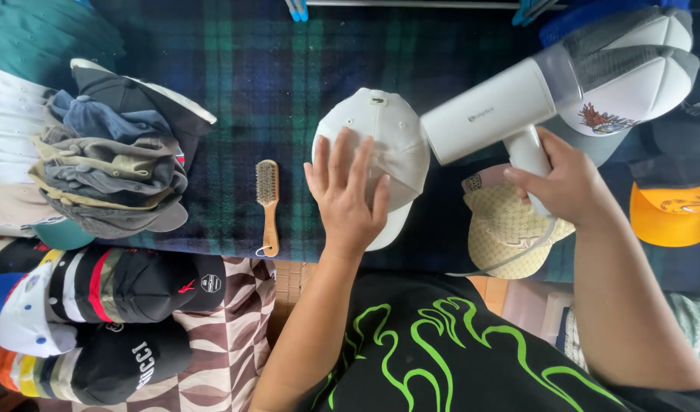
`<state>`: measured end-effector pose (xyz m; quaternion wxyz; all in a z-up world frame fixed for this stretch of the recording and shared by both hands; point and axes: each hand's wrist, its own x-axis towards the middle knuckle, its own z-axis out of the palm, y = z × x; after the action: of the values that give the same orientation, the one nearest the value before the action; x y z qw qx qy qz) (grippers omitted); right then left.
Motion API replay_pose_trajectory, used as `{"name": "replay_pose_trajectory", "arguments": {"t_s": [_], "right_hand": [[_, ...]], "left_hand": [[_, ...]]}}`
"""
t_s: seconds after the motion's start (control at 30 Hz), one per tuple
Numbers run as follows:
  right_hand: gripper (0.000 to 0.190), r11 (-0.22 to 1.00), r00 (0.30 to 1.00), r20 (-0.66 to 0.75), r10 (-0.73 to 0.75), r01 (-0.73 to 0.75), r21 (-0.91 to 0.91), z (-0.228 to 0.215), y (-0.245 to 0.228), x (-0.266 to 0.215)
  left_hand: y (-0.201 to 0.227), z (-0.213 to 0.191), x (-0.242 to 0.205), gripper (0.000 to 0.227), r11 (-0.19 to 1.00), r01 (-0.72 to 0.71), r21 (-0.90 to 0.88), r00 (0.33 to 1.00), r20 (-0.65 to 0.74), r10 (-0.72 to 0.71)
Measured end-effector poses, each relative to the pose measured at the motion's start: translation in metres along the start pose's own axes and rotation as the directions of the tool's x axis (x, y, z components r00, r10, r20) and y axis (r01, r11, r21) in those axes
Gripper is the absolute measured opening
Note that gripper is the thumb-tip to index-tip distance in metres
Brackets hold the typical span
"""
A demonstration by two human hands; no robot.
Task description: Cleaning and steaming baseball caps using a handheld steamer and a brush to restore their shape.
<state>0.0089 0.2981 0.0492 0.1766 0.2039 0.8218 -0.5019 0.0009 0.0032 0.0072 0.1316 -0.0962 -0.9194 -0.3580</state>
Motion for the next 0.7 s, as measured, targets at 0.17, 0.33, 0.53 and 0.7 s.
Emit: {"name": "replay_pose_trajectory", "arguments": {"t_s": [0.17,0.33,0.53,0.7], "right_hand": [[0.076,0.899,0.994,-0.017,-0.106,0.089,-0.429,-0.003,-0.051,0.030],[0.078,0.712,0.936,0.098,-0.338,0.322,-0.624,-0.019,-0.067,0.017],[0.076,0.409,0.773,0.271,-0.574,0.557,-0.723,-0.007,-0.111,0.012],[0.074,0.066,0.640,0.357,-0.681,0.539,-0.840,0.001,-0.123,0.013]], "left_hand": [[-0.002,0.005,-0.002,0.058,0.991,0.083,-0.106,0.989,-0.116,-0.095],[-0.003,0.008,-0.009,0.069,0.960,0.181,-0.214,0.972,-0.109,-0.208],[-0.004,0.013,-0.017,0.076,0.879,0.287,-0.380,0.931,-0.106,-0.350],[-0.004,0.015,-0.028,0.086,0.796,0.398,-0.456,0.886,-0.034,-0.463]]}}
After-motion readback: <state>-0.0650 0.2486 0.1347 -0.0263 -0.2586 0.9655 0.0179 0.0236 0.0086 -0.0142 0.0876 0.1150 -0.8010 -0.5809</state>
